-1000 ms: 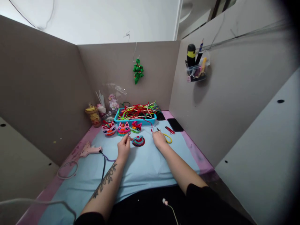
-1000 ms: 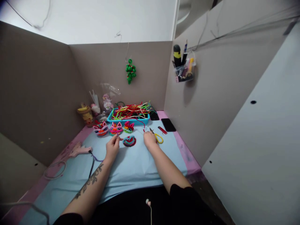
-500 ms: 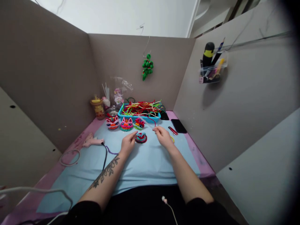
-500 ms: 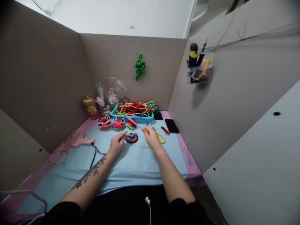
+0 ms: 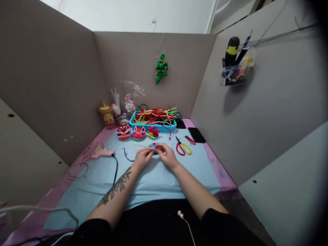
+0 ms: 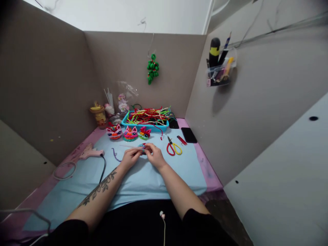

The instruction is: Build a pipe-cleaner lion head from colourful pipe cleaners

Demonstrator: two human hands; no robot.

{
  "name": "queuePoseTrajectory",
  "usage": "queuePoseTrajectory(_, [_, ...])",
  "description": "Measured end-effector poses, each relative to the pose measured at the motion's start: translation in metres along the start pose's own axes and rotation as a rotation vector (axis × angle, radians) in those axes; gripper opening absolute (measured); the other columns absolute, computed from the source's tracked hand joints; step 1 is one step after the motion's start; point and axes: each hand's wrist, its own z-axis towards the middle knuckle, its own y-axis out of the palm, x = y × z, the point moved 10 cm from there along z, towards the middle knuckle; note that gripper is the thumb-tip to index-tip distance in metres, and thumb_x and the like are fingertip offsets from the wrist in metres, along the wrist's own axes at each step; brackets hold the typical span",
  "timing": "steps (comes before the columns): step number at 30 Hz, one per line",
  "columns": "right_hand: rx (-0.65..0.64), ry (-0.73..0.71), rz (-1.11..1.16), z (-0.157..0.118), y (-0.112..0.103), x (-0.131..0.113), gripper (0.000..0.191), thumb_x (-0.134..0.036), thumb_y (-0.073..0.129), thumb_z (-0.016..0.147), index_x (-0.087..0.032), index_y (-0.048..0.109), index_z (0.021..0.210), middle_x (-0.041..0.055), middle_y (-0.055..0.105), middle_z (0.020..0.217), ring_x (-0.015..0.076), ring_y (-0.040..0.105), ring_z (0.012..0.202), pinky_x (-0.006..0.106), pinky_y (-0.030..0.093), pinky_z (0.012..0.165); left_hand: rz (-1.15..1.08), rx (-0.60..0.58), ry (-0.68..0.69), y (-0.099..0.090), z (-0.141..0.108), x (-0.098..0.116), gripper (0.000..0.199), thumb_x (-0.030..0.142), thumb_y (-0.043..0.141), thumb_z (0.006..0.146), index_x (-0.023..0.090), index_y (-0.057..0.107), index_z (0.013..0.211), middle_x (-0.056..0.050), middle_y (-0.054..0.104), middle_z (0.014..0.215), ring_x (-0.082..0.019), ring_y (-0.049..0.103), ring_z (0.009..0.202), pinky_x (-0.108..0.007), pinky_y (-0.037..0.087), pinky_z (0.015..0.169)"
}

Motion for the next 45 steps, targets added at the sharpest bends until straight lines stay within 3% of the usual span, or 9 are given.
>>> queuePoseTrajectory(12, [0.026,-0.061,-0.028,0.001,-0.003,-0.011,0.018,-0.024,0.050,0.085,-0.021,0.066,0.092,0.0053,0.066,0.087,0.0160,0.060,0.079,0.030,0.049,0.075,0.025,-0.017,-0.003,0.002,-0.001,-0.003,0.025,0.028,0.049,0.087,0.020,0.069,0.098,-0.005,0.073,0.093,-0.018,0.067,0.088,-0.030,0.051,0.084])
queuePoseTrajectory(19, [0.170,-0.005,-0.035,0.006,-0.039,-0.006,0.018,-0.027,0.051,0.085,-0.021,0.063,0.096,0.0045,0.064,0.088,0.0158,0.059,0.078,0.029,0.048,0.072,0.245,0.081,-0.039,-0.023,0.002,-0.001,0.028,0.030,0.045,0.089,0.021,0.066,0.105,-0.006,0.071,0.100,-0.019,0.065,0.093,-0.030,0.048,0.084])
queuePoseTrajectory(22, [0.167,0.055,0.014,0.006,-0.052,0.002,0.027,-0.027,0.053,0.084,-0.020,0.058,0.110,0.0038,0.063,0.087,0.0151,0.059,0.076,0.028,0.048,0.071,0.332,0.157,-0.036,-0.045,0.026,0.008,0.027,0.029,0.044,0.090,0.019,0.066,0.101,-0.008,0.071,0.096,-0.020,0.064,0.090,-0.031,0.047,0.082])
queuePoseTrajectory(26, [0.349,0.186,0.097,-0.002,-0.083,0.022,0.026,-0.031,0.054,0.084,-0.020,0.058,0.107,0.0039,0.061,0.085,0.0143,0.056,0.071,0.027,0.048,0.065,0.457,0.220,0.050,-0.063,0.099,0.015,0.028,0.029,0.043,0.090,0.018,0.067,0.099,-0.010,0.069,0.097,-0.023,0.060,0.095,-0.035,0.043,0.089])
queuePoseTrajectory(30, [0.437,0.265,0.130,-0.011,-0.098,0.033,0.019,-0.032,0.055,0.083,-0.021,0.060,0.098,0.0047,0.062,0.085,0.0156,0.057,0.071,0.028,0.049,0.064,0.484,0.101,0.112,-0.040,0.176,-0.024,0.027,0.026,0.044,0.088,0.018,0.068,0.097,-0.009,0.068,0.101,-0.022,0.059,0.098,-0.035,0.042,0.092])
queuePoseTrajectory(34, [0.440,0.270,0.099,-0.015,-0.103,0.034,0.017,-0.031,0.055,0.084,-0.023,0.061,0.098,0.0056,0.062,0.085,0.0182,0.058,0.074,0.031,0.049,0.065,0.493,-0.101,0.074,-0.002,0.213,-0.075,0.024,0.023,0.052,0.081,0.016,0.070,0.095,-0.011,0.069,0.099,-0.023,0.060,0.095,-0.036,0.045,0.091])
queuePoseTrajectory(38, [0.435,0.279,0.075,-0.016,-0.102,0.028,0.015,-0.029,0.055,0.084,-0.024,0.062,0.097,0.0062,0.063,0.089,0.0191,0.059,0.077,0.032,0.050,0.069,0.515,-0.171,0.184,0.033,0.232,-0.056,0.023,0.025,0.052,0.081,0.018,0.072,0.090,-0.010,0.068,0.094,-0.023,0.060,0.091,-0.034,0.046,0.085])
queuePoseTrajectory(40, [0.381,0.253,0.065,-0.013,-0.096,0.019,0.014,-0.027,0.055,0.084,-0.025,0.063,0.095,0.0058,0.063,0.088,0.0191,0.059,0.077,0.032,0.050,0.068,0.532,-0.289,0.220,0.063,0.241,-0.040,0.022,0.026,0.053,0.081,0.020,0.072,0.089,-0.009,0.068,0.090,-0.022,0.061,0.086,-0.032,0.046,0.080])
queuePoseTrajectory(45, [0.224,0.135,0.022,-0.007,-0.080,-0.006,0.018,-0.019,0.053,0.084,-0.029,0.064,0.094,0.0042,0.064,0.084,0.0188,0.060,0.076,0.031,0.050,0.065,0.727,-0.424,0.121,0.114,0.268,-0.035,0.021,0.030,0.058,0.075,0.019,0.071,0.087,-0.010,0.068,0.085,-0.024,0.062,0.079,-0.030,0.046,0.068])
